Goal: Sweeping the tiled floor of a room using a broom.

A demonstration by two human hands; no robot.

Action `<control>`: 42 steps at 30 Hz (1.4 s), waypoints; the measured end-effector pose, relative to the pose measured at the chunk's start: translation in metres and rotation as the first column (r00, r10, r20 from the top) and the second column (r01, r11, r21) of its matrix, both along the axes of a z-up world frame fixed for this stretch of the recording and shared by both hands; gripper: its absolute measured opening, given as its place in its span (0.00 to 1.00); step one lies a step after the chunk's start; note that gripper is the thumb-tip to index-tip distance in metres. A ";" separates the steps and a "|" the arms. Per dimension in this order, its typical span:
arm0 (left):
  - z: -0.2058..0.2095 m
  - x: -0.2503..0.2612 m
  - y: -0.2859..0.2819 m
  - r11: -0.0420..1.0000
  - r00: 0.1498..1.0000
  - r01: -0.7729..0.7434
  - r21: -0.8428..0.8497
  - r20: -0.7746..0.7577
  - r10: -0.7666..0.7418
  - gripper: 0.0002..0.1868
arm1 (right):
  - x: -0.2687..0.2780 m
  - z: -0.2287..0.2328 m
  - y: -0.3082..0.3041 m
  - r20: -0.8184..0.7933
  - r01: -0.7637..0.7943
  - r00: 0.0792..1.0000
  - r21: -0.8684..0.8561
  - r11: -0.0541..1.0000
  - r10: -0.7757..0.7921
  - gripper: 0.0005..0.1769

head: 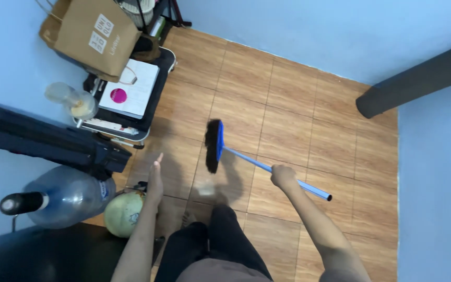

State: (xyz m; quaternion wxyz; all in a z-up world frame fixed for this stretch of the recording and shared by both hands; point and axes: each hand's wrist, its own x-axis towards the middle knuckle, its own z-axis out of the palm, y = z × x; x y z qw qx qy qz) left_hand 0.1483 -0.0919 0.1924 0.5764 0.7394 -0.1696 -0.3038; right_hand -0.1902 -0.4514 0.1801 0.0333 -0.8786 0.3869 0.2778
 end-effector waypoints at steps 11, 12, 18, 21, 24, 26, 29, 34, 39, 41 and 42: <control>-0.044 0.056 -0.056 0.997 0.998 -0.055 -0.053 -0.026 0.054 0.37 | 0.169 0.000 -0.013 0.118 -0.119 0.989 0.246 0.962 0.093 0.18; -0.067 0.073 -0.063 0.997 0.997 -0.059 -0.058 -0.047 0.056 0.37 | 0.191 -0.038 -0.016 0.109 -0.189 0.980 0.265 0.945 0.166 0.18; -0.066 0.121 -0.121 0.996 0.985 -0.053 -0.075 0.162 0.065 0.36 | 0.287 -0.094 -0.043 0.044 -0.190 0.981 0.365 0.911 0.187 0.20; -0.085 0.142 -0.147 0.995 0.986 -0.057 -0.076 0.150 0.068 0.37 | 0.275 -0.090 -0.090 0.024 -0.161 0.986 0.374 0.913 0.164 0.18; -0.091 0.148 -0.171 0.980 0.995 -0.096 -0.176 -0.018 0.095 0.37 | 0.247 -0.062 -0.144 -0.027 -0.114 0.991 0.328 0.938 0.130 0.17; -0.074 0.146 -0.188 0.986 0.997 -0.075 -0.149 -0.011 0.074 0.37 | 0.228 -0.040 -0.178 -0.053 -0.090 0.992 0.317 0.944 0.113 0.18; -0.044 0.145 -0.209 0.996 0.999 -0.037 -0.084 0.000 0.038 0.37 | 0.212 -0.006 -0.208 -0.066 -0.050 0.995 0.301 0.952 0.073 0.19; -0.059 0.156 -0.242 0.994 1.000 -0.008 -0.105 0.029 0.011 0.37 | 0.227 0.026 -0.219 0.017 -0.025 1.000 0.315 0.949 0.020 0.20; -0.070 0.166 -0.262 0.981 0.992 -0.074 -0.181 -0.114 0.054 0.36 | 0.284 0.001 -0.181 0.093 -0.079 0.994 0.380 0.922 0.047 0.21; -0.044 0.172 -0.268 0.987 0.992 -0.054 -0.150 -0.123 0.036 0.37 | 0.321 -0.026 -0.165 0.110 -0.109 0.991 0.383 0.917 0.072 0.23; -0.031 0.176 -0.268 0.993 0.991 -0.029 -0.117 -0.135 0.013 0.37 | 0.339 -0.040 -0.153 0.124 -0.132 0.988 0.390 0.912 0.090 0.25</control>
